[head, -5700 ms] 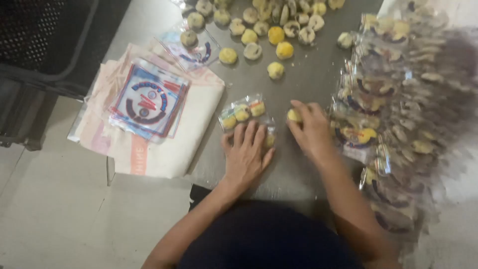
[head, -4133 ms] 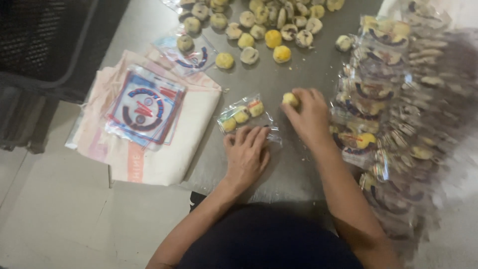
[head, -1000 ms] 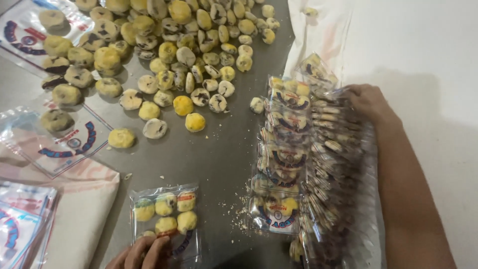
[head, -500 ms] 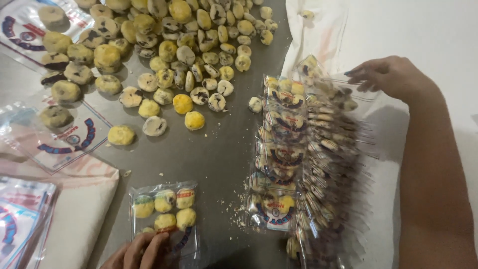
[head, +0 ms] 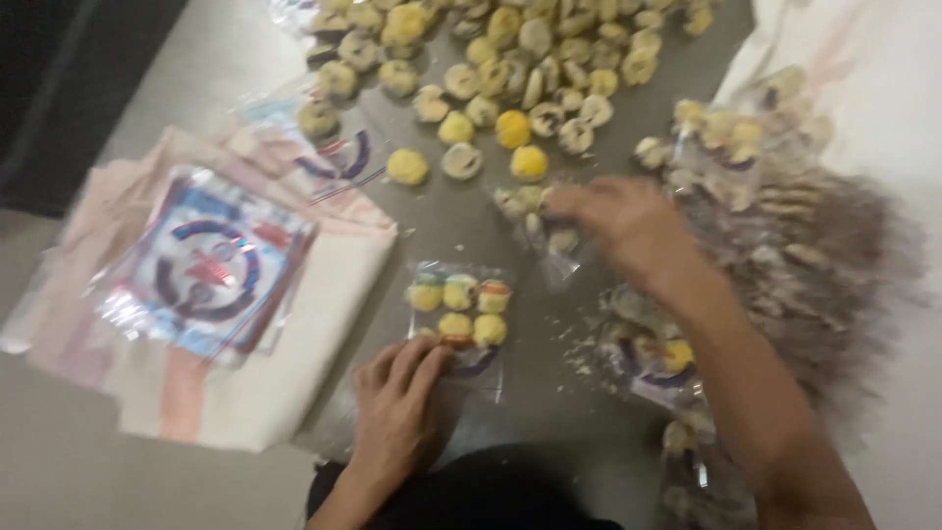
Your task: The person is picking up small round cookies from a large pile on a table and placing them into small individual plastic bags.
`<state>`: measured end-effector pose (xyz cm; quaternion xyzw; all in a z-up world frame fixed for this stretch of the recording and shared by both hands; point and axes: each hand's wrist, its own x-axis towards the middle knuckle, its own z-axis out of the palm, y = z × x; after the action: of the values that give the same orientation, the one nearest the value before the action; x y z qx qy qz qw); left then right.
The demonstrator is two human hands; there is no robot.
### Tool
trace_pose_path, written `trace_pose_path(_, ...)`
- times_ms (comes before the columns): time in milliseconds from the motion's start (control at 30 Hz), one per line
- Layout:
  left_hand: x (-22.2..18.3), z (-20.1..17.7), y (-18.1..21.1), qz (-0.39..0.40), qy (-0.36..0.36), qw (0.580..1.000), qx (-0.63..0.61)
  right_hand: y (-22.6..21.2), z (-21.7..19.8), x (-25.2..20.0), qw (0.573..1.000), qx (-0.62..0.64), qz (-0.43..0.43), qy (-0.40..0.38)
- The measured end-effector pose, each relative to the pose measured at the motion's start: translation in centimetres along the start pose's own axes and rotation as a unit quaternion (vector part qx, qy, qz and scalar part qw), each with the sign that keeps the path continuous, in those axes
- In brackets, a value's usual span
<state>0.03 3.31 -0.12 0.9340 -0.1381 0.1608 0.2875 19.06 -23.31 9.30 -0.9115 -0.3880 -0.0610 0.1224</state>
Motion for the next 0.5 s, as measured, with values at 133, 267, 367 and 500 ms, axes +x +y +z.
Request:
trace_pose_path(133,0.4,-2.2,0.3,-0.001,0.001,1.0,0.024,-2.0,5.2,-4.2,0.984,-0.081,0.084,-0.132)
trace_pose_path(267,2.3,-4.7,0.7,0.029,-0.152,0.988,0.009,-3.4,4.6,-5.2,0.977,0.031,0.162,-0.135)
trace_pose_path(367,5.8,-5.2,2.1,0.08,-0.151,0.984,-0.054,-3.9,4.4,-5.4,0.959,0.079,0.247,-0.114)
trace_pose_path(500,11.0,0.2,2.5,0.091,-0.112,0.99,-0.011,-2.8,7.7,-6.5,0.946,0.022,0.317,-0.07)
